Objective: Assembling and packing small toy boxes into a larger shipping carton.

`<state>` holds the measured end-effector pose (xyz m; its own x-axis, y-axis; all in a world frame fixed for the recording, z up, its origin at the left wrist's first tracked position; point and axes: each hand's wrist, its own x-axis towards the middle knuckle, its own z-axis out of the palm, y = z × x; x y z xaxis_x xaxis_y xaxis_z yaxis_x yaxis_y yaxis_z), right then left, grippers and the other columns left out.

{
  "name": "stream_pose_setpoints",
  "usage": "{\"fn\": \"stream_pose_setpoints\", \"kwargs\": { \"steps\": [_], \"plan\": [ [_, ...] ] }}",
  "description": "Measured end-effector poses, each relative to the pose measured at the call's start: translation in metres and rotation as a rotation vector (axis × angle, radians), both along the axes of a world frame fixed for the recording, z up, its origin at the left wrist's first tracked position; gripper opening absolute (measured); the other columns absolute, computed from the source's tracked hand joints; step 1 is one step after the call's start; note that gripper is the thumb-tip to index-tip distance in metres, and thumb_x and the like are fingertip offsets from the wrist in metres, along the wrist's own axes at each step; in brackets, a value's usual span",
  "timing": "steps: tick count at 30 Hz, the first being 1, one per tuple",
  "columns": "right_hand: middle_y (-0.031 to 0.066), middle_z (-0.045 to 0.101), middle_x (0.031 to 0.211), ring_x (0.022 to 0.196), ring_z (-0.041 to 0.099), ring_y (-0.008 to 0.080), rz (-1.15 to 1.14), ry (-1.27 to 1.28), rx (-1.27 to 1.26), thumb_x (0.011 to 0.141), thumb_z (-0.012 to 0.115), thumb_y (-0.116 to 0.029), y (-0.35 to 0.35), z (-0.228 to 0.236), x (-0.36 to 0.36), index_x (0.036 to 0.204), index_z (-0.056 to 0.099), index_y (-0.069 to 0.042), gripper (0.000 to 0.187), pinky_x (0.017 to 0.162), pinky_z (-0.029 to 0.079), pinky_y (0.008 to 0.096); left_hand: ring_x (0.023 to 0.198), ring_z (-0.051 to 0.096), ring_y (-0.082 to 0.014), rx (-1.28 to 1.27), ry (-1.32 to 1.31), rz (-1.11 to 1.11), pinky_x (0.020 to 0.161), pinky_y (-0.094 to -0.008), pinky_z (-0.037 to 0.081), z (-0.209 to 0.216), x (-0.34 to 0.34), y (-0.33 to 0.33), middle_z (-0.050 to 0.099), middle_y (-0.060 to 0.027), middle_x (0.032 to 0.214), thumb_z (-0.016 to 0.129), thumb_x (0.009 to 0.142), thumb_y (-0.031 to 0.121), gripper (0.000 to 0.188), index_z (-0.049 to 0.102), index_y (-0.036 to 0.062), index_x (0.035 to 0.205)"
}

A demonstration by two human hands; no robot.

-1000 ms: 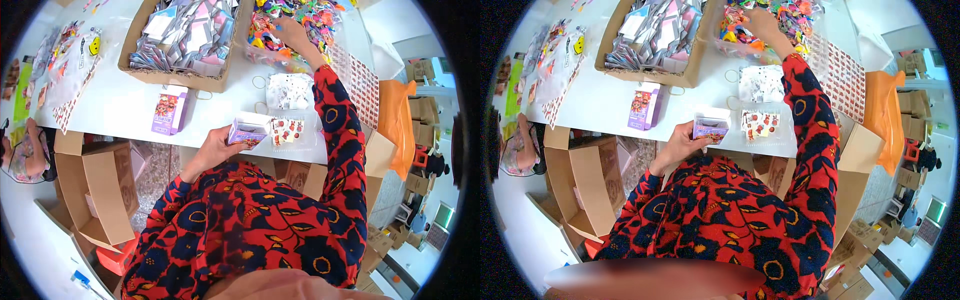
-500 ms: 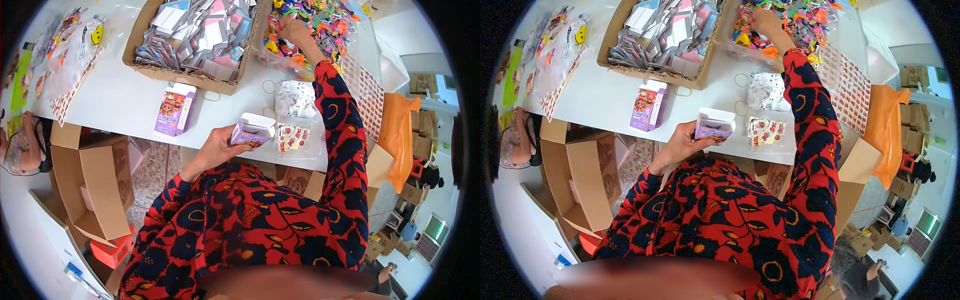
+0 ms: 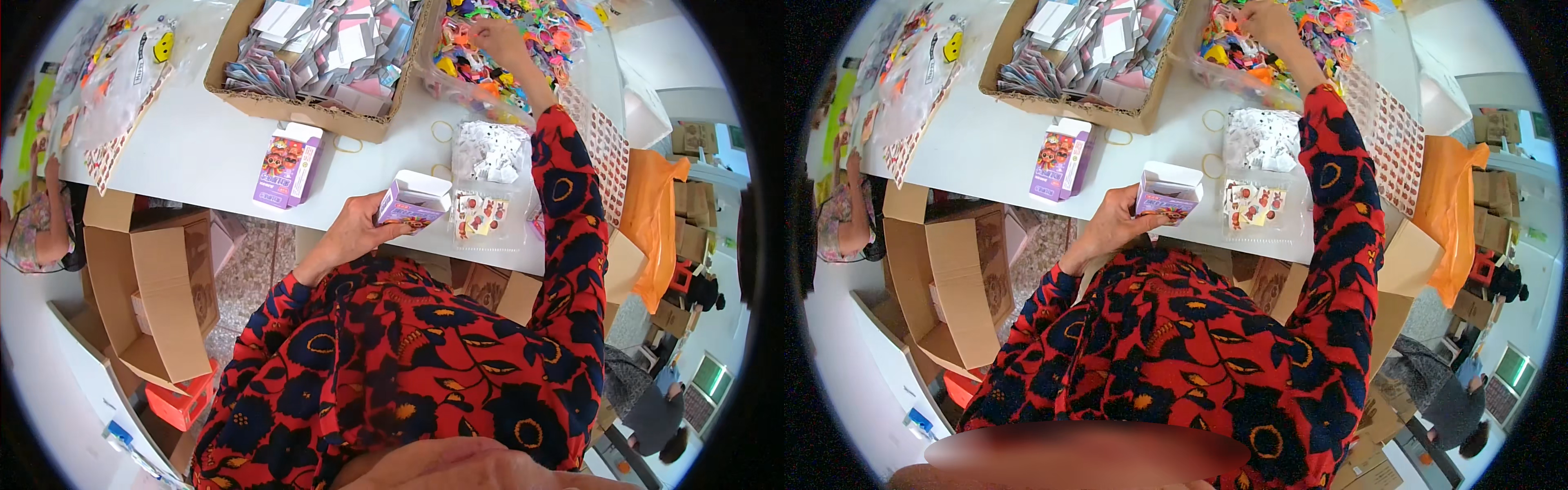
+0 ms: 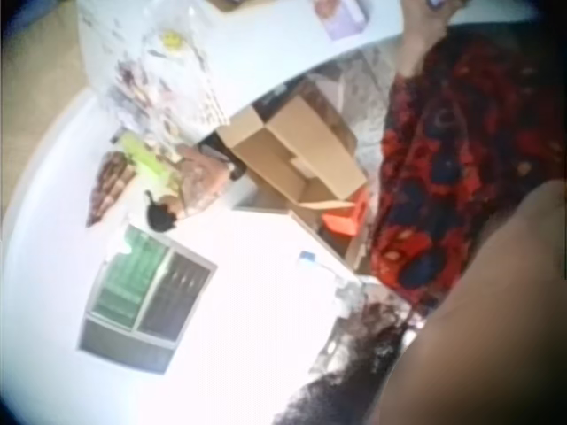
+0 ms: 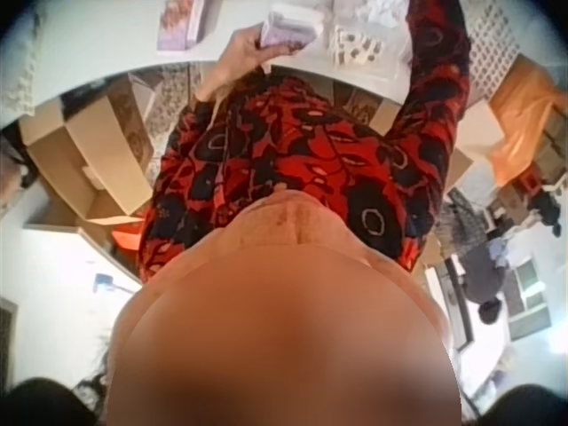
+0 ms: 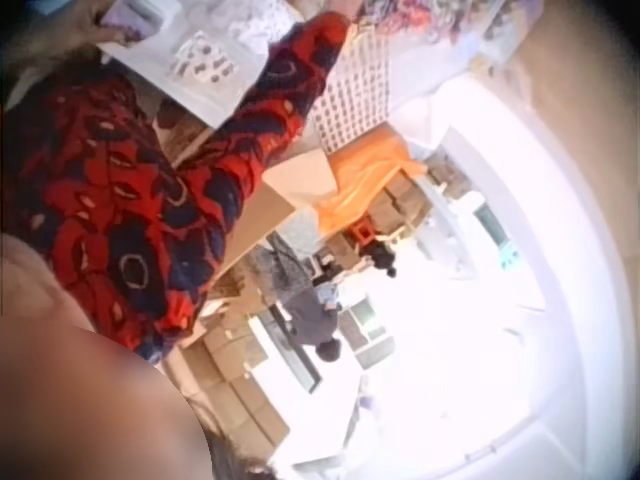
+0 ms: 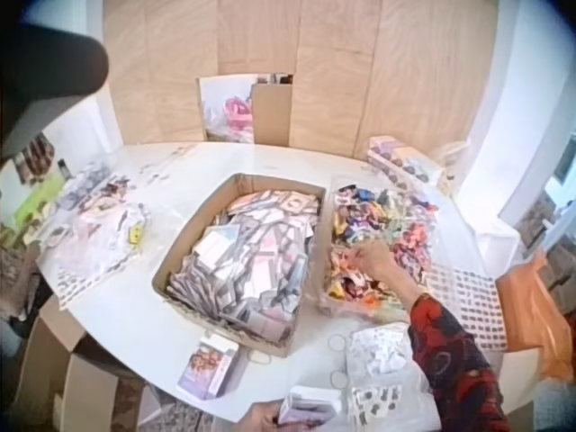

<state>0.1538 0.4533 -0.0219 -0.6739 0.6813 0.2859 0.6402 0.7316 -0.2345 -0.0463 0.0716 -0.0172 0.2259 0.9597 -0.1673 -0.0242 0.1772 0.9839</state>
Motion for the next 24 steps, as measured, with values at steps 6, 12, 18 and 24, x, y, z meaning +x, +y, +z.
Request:
{"fn": "stream_pose_setpoints", "kwargs": {
  "steps": [6, 12, 18, 24],
  "plan": [
    [-0.0006, 0.064, 0.078, 0.066, 0.054, 0.0047, 0.034, 0.251, -0.534, 0.085, 0.060, -0.016, -0.085, 0.101, 0.012, 0.094, 0.064, -0.004, 0.015, 0.058, 0.042, 0.0204, 0.088, 0.061, -0.0102, -0.149, -0.008, -0.020, 0.080, -0.0260, 0.049, 0.008, 0.001, 0.003, 0.066, -0.0069, 0.098, 0.066, 0.082, 0.005, 0.032, 0.057, -0.0030, 0.112],
    [-0.0015, 0.063, 0.082, 0.071, 0.053, 0.0025, 0.199, 0.403, -0.758, 0.085, 0.062, -0.014, -0.175, 0.149, 0.025, 0.093, 0.064, -0.005, 0.012, 0.060, 0.040, 0.0170, 0.088, 0.059, -0.0094, -0.059, -0.101, -0.035, 0.081, -0.0253, 0.048, 0.012, 0.017, 0.007, 0.065, -0.0061, 0.098, 0.065, 0.083, 0.005, 0.030, 0.057, -0.0034, 0.110],
    [0.0024, 0.062, 0.089, 0.077, 0.057, 0.0067, 0.206, 0.502, -0.859, 0.084, 0.062, -0.005, -0.247, 0.148, 0.022, 0.091, 0.063, -0.003, 0.007, 0.068, 0.046, 0.0207, 0.077, 0.057, -0.0054, 0.037, -0.120, -0.032, 0.068, -0.0230, 0.048, 0.019, 0.035, 0.000, 0.066, -0.0033, 0.090, 0.068, 0.081, 0.009, 0.026, 0.062, -0.0007, 0.104],
    [0.0050, 0.062, 0.092, 0.080, 0.057, 0.0081, 0.183, 0.582, -0.969, 0.084, 0.062, -0.002, -0.281, 0.142, 0.026, 0.092, 0.062, 0.000, 0.008, 0.070, 0.047, 0.0219, 0.073, 0.052, -0.0044, 0.020, -0.247, 0.009, 0.066, -0.0222, 0.047, 0.036, 0.042, -0.012, 0.061, 0.0014, 0.082, 0.069, 0.081, 0.010, 0.027, 0.061, -0.0010, 0.104]
  ]
}}
